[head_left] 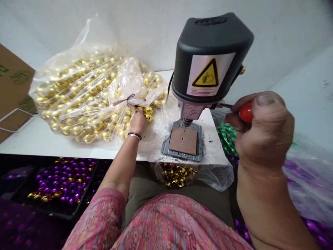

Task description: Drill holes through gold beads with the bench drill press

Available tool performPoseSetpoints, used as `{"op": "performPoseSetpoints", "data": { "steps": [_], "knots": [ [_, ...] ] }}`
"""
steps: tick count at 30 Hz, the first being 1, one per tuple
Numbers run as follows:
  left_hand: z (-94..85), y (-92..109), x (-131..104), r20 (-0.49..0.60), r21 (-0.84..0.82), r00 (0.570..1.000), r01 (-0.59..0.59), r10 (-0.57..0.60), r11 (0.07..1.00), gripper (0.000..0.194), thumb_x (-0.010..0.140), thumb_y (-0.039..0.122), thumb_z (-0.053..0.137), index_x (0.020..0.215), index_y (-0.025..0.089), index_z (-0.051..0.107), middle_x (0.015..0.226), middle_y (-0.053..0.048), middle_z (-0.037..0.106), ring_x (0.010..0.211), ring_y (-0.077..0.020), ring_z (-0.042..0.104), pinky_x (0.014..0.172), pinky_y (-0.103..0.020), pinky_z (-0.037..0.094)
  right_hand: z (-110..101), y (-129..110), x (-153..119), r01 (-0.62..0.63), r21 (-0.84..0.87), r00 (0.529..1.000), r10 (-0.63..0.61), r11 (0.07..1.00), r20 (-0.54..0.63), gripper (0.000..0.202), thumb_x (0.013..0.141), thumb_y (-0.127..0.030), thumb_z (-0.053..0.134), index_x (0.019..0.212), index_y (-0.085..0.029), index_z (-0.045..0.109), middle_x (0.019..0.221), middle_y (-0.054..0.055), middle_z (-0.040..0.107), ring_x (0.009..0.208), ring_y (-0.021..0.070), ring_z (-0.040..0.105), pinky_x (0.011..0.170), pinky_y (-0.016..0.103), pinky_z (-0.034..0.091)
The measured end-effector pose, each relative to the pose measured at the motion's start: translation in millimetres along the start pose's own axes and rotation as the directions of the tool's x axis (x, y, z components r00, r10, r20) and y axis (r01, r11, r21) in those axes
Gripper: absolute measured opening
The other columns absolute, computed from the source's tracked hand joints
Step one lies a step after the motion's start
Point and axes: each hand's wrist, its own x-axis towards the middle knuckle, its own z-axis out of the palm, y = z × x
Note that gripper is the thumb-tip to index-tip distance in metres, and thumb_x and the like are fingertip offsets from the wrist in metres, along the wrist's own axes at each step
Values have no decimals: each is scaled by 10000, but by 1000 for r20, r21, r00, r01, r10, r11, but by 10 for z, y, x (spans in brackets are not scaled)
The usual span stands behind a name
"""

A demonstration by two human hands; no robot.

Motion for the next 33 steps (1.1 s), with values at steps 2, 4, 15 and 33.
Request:
{"op": "performPoseSetpoints", "data": {
  "steps": [2,4,15,33],
  "knots": [
    [27,41,-68,-17,141,999,-31,33,989,487,871,123,436,1331,157,593,1303,-218,620,1145,-364,608,927,-486,463,-4,10,-9,6,-14,1000,-6,1000,4,375,895,-486,519,714,-166,596,580,-22,463,513,63,438,471,253,270],
    [65,66,-130,11,269,992,-121,122,956,519,874,143,445,1366,223,586,1489,-174,486,1279,-397,519,997,-531,419,-4,21,-20,24,-26,1000,-24,999,6,375,907,-481,505,723,-166,594,584,-19,460,515,62,436,472,253,274],
    [163,-9,-67,173,320,968,-230,183,919,610,857,100,407,1460,159,481,1528,-209,430,1226,-383,556,999,-507,419,-7,49,-24,7,63,999,-10,998,43,395,904,-512,527,708,-168,534,612,-29,448,527,52,410,487,251,289],
    [147,353,-984,453,-863,810,503,373,-45,598,663,485,848,1127,222,576,854,9,638,619,-85,580,552,-199,424,-26,110,-53,19,42,997,-22,999,76,420,926,-568,481,770,-183,538,682,-44,471,579,46,468,564,245,380]
  ]
}}
